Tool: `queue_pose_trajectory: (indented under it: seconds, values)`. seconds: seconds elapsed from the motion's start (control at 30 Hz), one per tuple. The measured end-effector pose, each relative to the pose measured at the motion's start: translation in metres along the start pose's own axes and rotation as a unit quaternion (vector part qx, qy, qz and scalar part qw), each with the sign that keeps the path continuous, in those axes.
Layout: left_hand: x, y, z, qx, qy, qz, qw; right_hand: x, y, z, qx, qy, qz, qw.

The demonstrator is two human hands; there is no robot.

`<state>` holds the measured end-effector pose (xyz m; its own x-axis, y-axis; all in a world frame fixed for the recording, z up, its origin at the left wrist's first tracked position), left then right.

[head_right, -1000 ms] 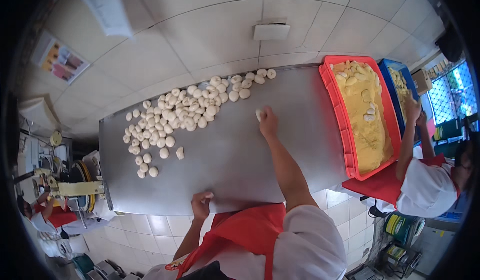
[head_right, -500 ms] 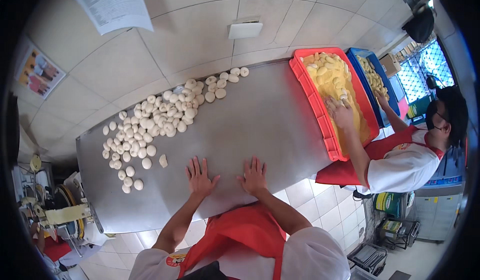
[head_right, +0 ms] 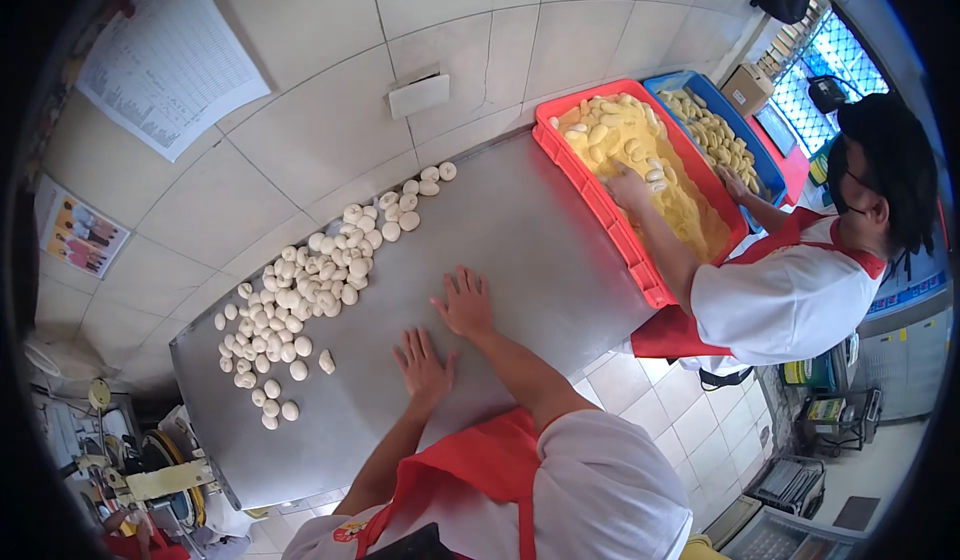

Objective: The person rolls small pieces of dough by hand on a stainless steel table and places them into a red tray containing a yellow powder.

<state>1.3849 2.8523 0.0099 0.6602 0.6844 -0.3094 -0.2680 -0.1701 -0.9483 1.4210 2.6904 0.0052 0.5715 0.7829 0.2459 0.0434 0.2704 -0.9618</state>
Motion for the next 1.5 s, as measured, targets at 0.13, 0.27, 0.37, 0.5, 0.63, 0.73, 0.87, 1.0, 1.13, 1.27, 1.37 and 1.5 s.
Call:
queue_pose_trajectory:
  seconds: [0.13, 0.27, 0.37, 0.5, 0.63, 0.73, 0.87, 1.0, 1.13, 1.27, 1.37, 1.5]
  values:
    - [-0.015, 0.008, 0.083, -0.022, -0.002, 0.028, 0.999, -0.017, 0.003, 0.09, -0.047, -0.003, -0.004, 0.999]
    - [0.075, 0.053, 0.116, 0.006, -0.159, 0.216, 0.963, -0.048, 0.024, 0.142, -0.01, 0.005, -0.18, 0.984]
    - [0.012, 0.037, 0.087, 0.081, -0.099, 0.396, 0.909, -0.117, 0.07, 0.163, 0.12, 0.193, -0.505, 0.832]
    - [-0.089, -0.026, 0.045, 0.018, 0.035, 0.615, 0.788, -0.078, 0.046, 0.162, 0.295, 0.345, -0.867, 0.207]
    - [-0.096, -0.046, -0.019, -0.027, 0.074, 0.519, 0.851, -0.131, -0.134, 0.045, 0.083, 0.136, -0.976, 0.151]
    - [-0.079, -0.014, -0.048, 0.018, 0.057, 0.485, 0.872, -0.175, -0.224, -0.016, 0.046, -0.047, -0.977, 0.205]
    - [-0.027, 0.011, -0.096, 0.056, 0.073, 0.332, 0.939, -0.192, -0.205, -0.09, 0.005, -0.014, -0.911, 0.411]
    - [0.029, -0.035, -0.213, -0.093, 0.084, 0.178, 0.976, -0.151, -0.051, -0.189, 0.136, 0.254, -0.728, 0.622]
    - [0.023, -0.091, -0.341, -0.102, 0.052, 0.086, 0.99, -0.043, -0.072, -0.281, -0.212, -0.04, -0.407, 0.887]
    - [0.013, -0.072, -0.391, 0.015, 0.034, -0.006, 0.999, -0.046, -0.048, -0.307, -0.187, 0.066, -0.321, 0.926]
    - [-0.004, -0.105, -0.346, -0.232, 0.198, 0.091, 0.948, -0.068, -0.034, -0.283, -0.1, 0.125, -0.421, 0.893]
    - [0.051, -0.031, -0.223, -0.091, -0.004, 0.56, 0.823, -0.085, -0.028, -0.196, -0.04, 0.048, -0.448, 0.892]
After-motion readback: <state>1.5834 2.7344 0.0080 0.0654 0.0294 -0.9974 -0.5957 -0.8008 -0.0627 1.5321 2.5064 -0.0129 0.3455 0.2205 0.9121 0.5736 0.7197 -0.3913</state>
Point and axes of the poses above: each hand's wrist, its own z-axis away from the middle knuckle, its own y-axis out of the palm, x = y × z, the point moved 10 cm from there along -z, towards the middle knuckle, and after that the axes turned 10 degrees about y, right-handed, at the moved point
